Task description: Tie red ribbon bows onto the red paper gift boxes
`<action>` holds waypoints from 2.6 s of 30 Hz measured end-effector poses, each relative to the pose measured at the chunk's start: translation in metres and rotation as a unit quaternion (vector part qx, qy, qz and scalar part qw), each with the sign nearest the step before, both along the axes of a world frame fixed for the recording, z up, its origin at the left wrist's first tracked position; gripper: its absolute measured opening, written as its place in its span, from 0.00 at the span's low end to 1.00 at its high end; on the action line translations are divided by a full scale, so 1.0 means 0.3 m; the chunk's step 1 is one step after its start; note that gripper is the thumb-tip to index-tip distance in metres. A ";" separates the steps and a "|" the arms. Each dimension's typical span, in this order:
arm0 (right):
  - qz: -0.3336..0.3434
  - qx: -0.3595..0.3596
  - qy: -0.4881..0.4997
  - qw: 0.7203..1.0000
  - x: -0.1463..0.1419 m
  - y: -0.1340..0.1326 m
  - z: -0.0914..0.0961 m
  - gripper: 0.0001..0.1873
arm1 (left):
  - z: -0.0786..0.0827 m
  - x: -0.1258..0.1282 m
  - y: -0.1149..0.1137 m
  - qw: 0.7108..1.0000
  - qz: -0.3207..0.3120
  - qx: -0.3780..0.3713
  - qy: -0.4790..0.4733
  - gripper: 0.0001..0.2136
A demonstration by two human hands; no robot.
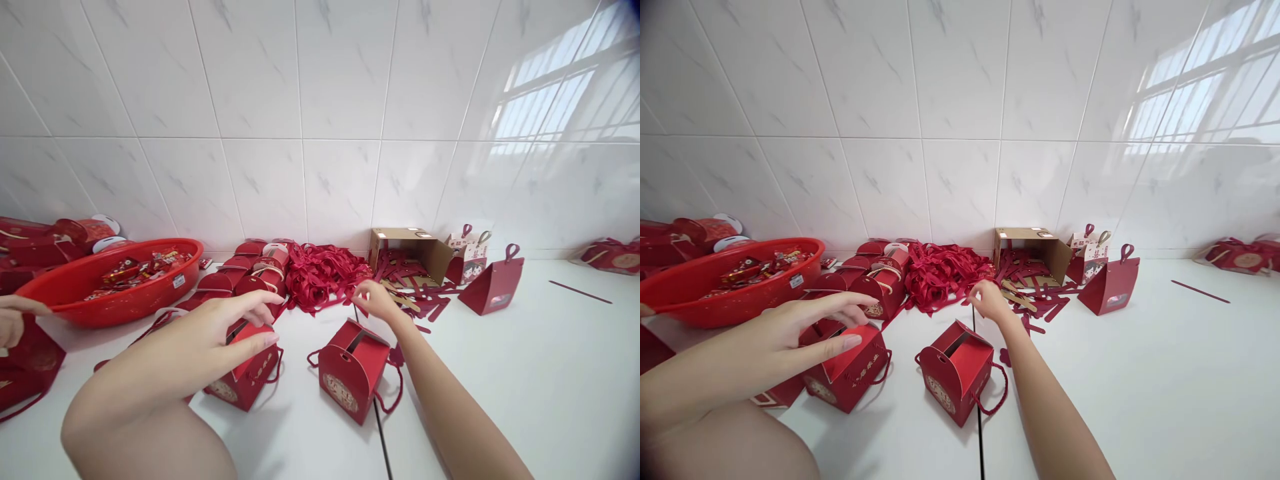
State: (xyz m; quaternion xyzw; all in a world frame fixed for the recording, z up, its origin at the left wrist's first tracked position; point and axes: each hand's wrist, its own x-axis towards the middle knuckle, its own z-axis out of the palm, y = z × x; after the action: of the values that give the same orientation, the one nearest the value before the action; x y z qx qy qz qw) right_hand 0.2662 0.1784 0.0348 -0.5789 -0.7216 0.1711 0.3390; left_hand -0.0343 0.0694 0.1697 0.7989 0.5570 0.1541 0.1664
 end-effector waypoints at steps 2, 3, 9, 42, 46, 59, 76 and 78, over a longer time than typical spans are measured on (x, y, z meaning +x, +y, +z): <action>-0.072 0.065 0.060 0.994 0.035 -0.018 0.068 0.10 | -0.006 0.009 0.006 0.999 -0.005 -0.020 0.028 0.20; -0.102 0.094 0.091 0.986 0.056 -0.038 0.108 0.11 | -0.009 0.018 0.011 0.999 -0.013 -0.028 0.039 0.21; -0.146 0.288 0.349 0.880 0.160 -0.288 0.330 0.13 | -0.026 0.140 0.061 0.991 -0.108 -0.047 0.067 0.19; 0.038 0.052 0.067 0.996 0.142 -0.449 0.392 0.13 | -0.133 0.361 0.144 0.979 -0.130 -0.063 0.143 0.04; 0.066 0.010 0.024 0.997 0.106 -0.424 0.369 0.16 | -0.114 0.339 0.139 0.983 -0.129 -0.059 0.117 0.05; 0.117 -0.008 -0.119 0.986 0.072 -0.420 0.343 0.11 | -0.099 0.281 0.184 0.990 -0.092 -0.040 0.103 0.26; 0.146 -0.213 -0.134 0.957 0.082 -0.372 0.318 0.21 | -0.181 0.374 0.219 0.978 -0.067 -0.069 0.187 0.24; 0.161 -0.233 -0.140 0.949 0.081 -0.360 0.311 0.22 | -0.173 0.372 0.215 0.979 -0.073 -0.063 0.182 0.24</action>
State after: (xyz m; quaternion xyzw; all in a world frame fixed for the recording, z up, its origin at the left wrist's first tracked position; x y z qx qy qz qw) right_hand 0.2905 0.0704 0.1281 -0.5358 -0.7855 0.3039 0.0586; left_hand 0.0772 0.1339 0.1178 0.8400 0.5267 -0.0418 0.1234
